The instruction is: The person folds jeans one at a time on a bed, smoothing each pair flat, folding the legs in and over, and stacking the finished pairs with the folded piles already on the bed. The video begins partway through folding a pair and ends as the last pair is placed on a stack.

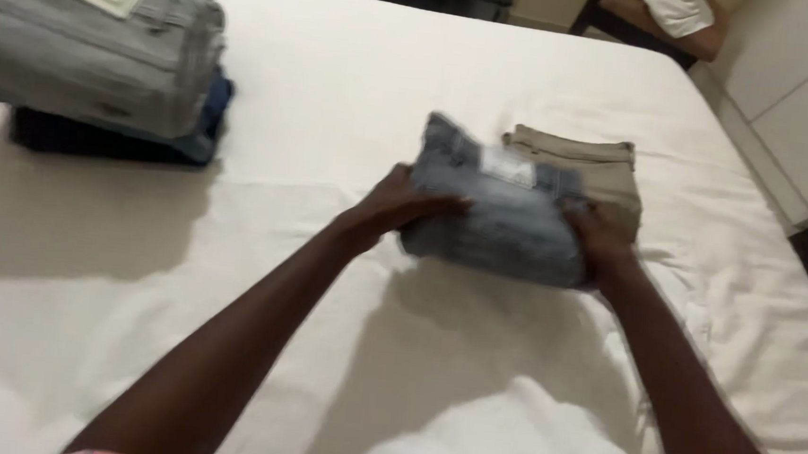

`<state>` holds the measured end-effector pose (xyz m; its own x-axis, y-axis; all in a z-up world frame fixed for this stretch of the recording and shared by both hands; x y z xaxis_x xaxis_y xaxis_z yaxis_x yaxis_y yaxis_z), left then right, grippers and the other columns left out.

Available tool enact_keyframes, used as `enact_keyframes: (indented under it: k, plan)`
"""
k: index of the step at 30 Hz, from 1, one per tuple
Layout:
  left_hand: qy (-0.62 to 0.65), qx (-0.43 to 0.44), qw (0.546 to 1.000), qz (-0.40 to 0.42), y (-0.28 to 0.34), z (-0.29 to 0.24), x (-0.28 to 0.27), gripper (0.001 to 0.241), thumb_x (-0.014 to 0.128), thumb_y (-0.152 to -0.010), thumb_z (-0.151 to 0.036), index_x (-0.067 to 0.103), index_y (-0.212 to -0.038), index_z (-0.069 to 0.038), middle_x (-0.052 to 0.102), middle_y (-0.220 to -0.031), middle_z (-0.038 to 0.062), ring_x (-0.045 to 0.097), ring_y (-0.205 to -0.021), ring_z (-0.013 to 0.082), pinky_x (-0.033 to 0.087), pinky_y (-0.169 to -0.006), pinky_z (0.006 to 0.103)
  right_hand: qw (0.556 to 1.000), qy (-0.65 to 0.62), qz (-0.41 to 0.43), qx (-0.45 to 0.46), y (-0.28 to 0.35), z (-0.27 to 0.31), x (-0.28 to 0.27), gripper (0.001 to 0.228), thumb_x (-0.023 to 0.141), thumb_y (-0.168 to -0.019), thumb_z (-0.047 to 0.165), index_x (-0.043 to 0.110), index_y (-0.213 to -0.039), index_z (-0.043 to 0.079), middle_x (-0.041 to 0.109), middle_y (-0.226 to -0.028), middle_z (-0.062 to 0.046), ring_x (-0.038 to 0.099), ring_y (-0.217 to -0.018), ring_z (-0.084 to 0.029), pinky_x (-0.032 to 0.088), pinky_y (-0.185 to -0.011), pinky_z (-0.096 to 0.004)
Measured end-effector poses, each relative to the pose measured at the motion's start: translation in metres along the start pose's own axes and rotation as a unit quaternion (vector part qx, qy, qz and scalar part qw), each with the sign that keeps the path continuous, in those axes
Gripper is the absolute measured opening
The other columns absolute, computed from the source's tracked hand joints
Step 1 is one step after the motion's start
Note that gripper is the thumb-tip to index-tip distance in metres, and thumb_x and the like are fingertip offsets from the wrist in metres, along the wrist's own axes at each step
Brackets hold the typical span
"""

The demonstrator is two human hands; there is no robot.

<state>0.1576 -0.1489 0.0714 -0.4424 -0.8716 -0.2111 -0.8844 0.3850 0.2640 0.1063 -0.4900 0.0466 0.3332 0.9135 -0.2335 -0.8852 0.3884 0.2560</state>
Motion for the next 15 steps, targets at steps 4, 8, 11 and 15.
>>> enact_keyframes:
  k: [4,8,11,15]
  plan:
    - [0.068,0.125,0.989,-0.031,-0.102,-0.038,0.076,0.114,0.094,-0.057,-0.052,0.037,-0.134,0.009,0.061,-0.127,0.025,0.068,-0.112,0.0293,0.065,-0.084,0.0396,0.993,0.078,-0.058,-0.07,-0.048,0.048,-0.072,0.049,0.065,-0.097,0.038,0.062,-0.136,0.01,0.071,-0.113,-0.01,0.069,-0.094,-0.021,0.057,-0.072,-0.04]
    - [0.078,0.152,0.98,-0.107,-0.162,-0.053,0.132,0.115,0.085,-0.073,-0.055,0.022,-0.153,-0.001,0.052,-0.133,0.032,0.063,-0.117,0.039,0.058,-0.094,0.0447,0.981,0.155,-0.109,-0.048,-0.096,0.046,-0.117,0.047,0.061,-0.102,0.043,0.063,-0.136,0.01,0.072,-0.114,-0.015,0.07,-0.093,-0.025,0.057,-0.074,-0.042]
    - [-0.048,0.14,0.984,-0.103,-0.173,-0.039,0.155,0.091,0.072,-0.086,-0.055,0.031,-0.158,-0.019,0.045,-0.139,0.033,0.06,-0.118,0.0467,0.053,-0.099,0.0507,0.95,0.267,-0.143,-0.075,-0.116,0.01,-0.126,0.046,0.055,-0.107,0.044,0.065,-0.137,0.011,0.072,-0.115,-0.021,0.068,-0.097,-0.033,0.055,-0.082,-0.046]
    - [-0.185,0.068,0.974,-0.107,-0.124,-0.056,0.157,0.068,0.056,-0.094,-0.051,0.041,-0.157,-0.032,0.042,-0.146,0.025,0.053,-0.131,0.0436,0.045,-0.108,0.0539,0.903,0.383,-0.161,-0.109,-0.132,-0.008,-0.119,0.05,0.043,-0.112,0.047,0.064,-0.136,0.008,0.069,-0.122,-0.026,0.064,-0.111,-0.043,0.048,-0.099,-0.053]
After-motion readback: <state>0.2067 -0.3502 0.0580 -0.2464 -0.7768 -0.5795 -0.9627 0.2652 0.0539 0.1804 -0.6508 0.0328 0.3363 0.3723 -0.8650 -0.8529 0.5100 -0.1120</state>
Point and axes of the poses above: each hand's wrist, its own y-axis away from the middle knuckle, its own x-axis out of the palm, z = x × y, the point moved 2 cm from there along -y, towards the middle knuckle
